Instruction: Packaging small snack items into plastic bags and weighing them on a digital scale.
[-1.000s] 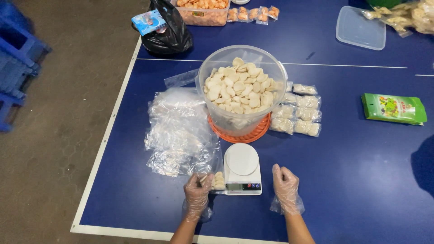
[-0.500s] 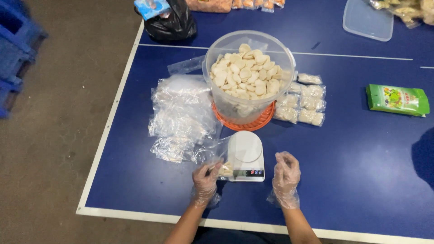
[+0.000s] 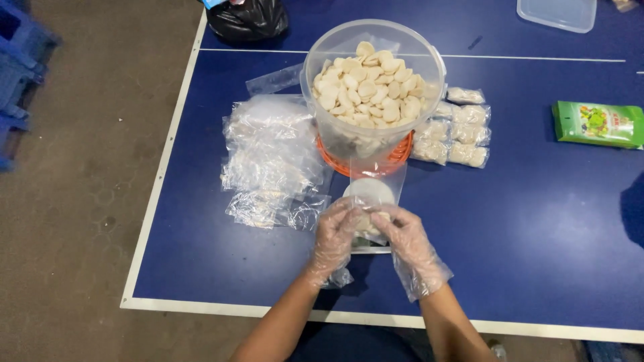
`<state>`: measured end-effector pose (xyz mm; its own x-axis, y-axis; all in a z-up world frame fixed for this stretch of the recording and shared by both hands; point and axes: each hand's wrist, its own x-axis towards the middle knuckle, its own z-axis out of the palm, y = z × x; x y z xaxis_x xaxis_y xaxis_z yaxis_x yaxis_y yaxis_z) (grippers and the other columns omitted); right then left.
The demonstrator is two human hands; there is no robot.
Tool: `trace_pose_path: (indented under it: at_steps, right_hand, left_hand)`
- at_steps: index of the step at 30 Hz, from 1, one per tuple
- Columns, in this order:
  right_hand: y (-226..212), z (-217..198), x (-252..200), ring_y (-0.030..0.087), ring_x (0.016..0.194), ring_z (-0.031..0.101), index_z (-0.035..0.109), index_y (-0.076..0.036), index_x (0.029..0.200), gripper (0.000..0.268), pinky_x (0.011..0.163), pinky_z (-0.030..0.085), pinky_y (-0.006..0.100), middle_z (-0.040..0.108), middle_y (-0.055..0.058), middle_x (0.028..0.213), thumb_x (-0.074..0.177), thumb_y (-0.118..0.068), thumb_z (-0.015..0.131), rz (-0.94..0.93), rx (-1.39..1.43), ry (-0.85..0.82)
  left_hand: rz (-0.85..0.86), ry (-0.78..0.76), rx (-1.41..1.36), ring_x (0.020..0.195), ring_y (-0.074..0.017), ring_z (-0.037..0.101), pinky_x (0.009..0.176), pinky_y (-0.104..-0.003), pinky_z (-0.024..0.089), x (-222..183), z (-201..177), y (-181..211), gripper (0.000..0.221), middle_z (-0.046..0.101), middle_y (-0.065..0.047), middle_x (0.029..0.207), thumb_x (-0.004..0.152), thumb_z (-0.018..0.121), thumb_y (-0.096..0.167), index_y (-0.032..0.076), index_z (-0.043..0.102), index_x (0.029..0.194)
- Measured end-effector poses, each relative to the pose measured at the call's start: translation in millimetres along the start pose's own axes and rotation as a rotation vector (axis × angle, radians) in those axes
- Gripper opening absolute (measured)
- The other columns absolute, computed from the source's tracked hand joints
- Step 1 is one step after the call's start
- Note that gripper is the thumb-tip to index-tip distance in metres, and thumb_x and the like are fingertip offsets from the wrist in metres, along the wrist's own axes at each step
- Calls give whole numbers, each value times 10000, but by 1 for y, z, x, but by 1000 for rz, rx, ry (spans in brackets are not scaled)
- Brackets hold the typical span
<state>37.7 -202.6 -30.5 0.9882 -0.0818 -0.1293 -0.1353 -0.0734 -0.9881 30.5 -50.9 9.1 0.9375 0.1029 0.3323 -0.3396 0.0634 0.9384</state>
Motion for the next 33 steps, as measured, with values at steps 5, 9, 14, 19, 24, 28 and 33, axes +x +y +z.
trace_pose_path:
  at_steps: [5,9,14,19,24,28,33]
  right_hand:
    - [-62,2,-8,246,923,720,801,-71,1055,281,840,605,424,756,192,1022,959,-320,712,87,20,67]
    - [-54,-9,1,187,1007,667,773,-44,1062,242,935,573,432,725,157,1107,942,-254,761,-75,61,77]
    - [-32,-22,8,249,1006,687,766,-18,1077,269,924,575,442,727,176,1056,896,-212,810,-108,12,-34]
    - [-39,-27,4,198,957,685,782,-8,1043,274,854,602,411,739,147,968,821,-143,868,-157,-48,-133]
    - [-19,-37,5,249,1126,669,783,-36,1043,269,961,569,507,711,196,1128,891,-258,783,-353,70,-246]
    - [-17,-43,7,385,1128,685,764,23,965,141,956,560,550,705,272,1164,886,-91,736,-407,33,-291]
    - [-9,-54,8,429,1203,645,744,40,994,248,998,520,596,666,311,1227,913,-190,697,-464,109,-345]
  left_hand:
    - [-228,-97,-190,789,-110,669,688,-313,620,12,-2,-5,196,736,-101,838,848,849,130,-3,766,965]
    - [-483,-179,-210,688,-128,655,584,-308,629,27,-11,22,284,741,-131,783,851,846,190,4,777,1054]
    - [-502,-189,-173,691,-88,630,579,-275,608,23,-10,7,225,741,-120,761,843,843,158,10,786,1002]
    - [-362,-209,-64,760,-140,655,647,-326,590,16,-9,5,266,769,-173,859,830,852,207,73,797,1054]
    - [-279,-293,-109,911,-164,689,823,-341,593,13,-15,-7,193,776,-135,1021,856,833,151,70,800,1027]
    - [-188,-357,-169,1041,-232,709,891,-373,587,17,-19,-9,89,772,-166,1091,851,782,71,54,799,937]
    - [-147,-334,-232,1100,-239,698,917,-363,574,11,-20,-29,116,756,-183,1171,857,696,-37,26,776,913]
